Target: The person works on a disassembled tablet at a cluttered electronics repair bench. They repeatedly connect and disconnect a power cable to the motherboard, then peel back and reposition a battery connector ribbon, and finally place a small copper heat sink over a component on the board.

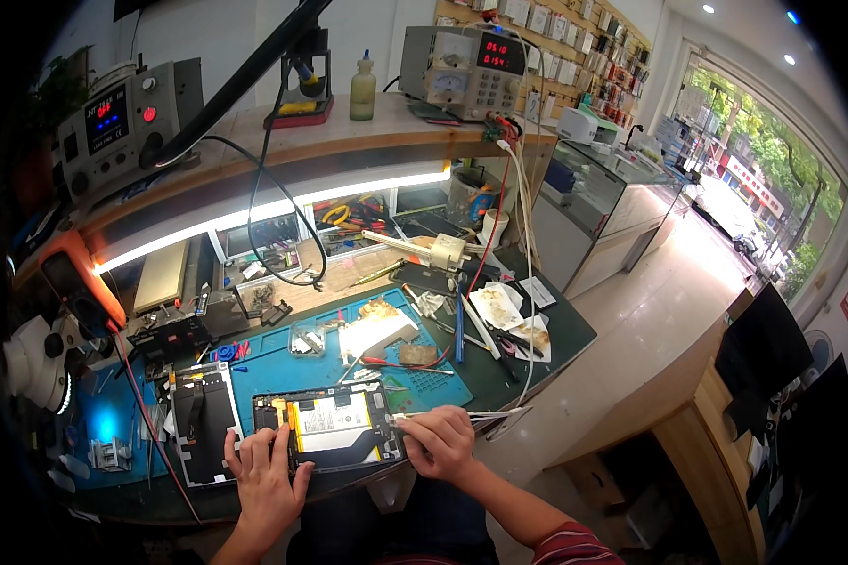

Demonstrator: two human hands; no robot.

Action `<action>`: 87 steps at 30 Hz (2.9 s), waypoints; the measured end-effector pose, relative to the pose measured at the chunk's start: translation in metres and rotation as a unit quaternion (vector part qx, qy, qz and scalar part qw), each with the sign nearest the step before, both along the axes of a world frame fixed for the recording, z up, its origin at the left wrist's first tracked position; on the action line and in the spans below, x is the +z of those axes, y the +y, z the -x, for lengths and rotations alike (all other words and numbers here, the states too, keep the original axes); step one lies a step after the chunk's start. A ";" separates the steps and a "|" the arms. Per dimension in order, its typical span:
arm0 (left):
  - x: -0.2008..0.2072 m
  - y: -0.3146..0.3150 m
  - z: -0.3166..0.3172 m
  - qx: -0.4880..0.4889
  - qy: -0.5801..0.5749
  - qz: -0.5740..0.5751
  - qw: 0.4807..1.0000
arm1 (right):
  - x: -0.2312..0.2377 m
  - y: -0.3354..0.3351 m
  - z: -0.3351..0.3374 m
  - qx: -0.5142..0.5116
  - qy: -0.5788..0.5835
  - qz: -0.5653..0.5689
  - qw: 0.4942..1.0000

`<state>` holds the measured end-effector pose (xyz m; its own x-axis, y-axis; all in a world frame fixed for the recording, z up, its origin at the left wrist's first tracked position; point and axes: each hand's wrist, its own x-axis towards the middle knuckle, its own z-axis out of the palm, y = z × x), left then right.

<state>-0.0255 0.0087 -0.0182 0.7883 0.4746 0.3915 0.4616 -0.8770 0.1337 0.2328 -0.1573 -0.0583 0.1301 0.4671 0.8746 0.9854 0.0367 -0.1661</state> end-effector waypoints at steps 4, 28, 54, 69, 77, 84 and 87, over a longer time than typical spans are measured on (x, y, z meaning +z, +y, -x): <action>-0.001 0.001 0.001 0.001 0.002 0.007 1.000 | 0.002 0.000 0.000 0.001 0.003 0.003 1.000; 0.005 0.001 -0.002 0.001 -0.008 0.029 1.000 | -0.005 0.004 -0.003 -0.017 -0.023 0.003 1.000; 0.005 0.002 0.005 -0.078 0.003 -0.026 0.997 | 0.007 0.000 0.012 0.068 -0.065 0.127 0.988; 0.005 0.000 0.003 -0.077 -0.010 0.011 0.997 | 0.006 0.001 0.013 0.084 -0.047 0.102 0.990; 0.005 0.000 0.004 -0.074 -0.014 0.023 0.997 | 0.004 -0.001 0.013 0.094 -0.030 0.094 0.991; 0.009 -0.001 0.000 -0.067 0.026 0.015 0.997 | -0.001 -0.001 0.012 0.085 -0.044 0.094 0.991; 0.012 0.001 -0.002 -0.078 0.066 -0.025 0.994 | 0.001 -0.002 0.013 0.083 -0.038 0.106 0.990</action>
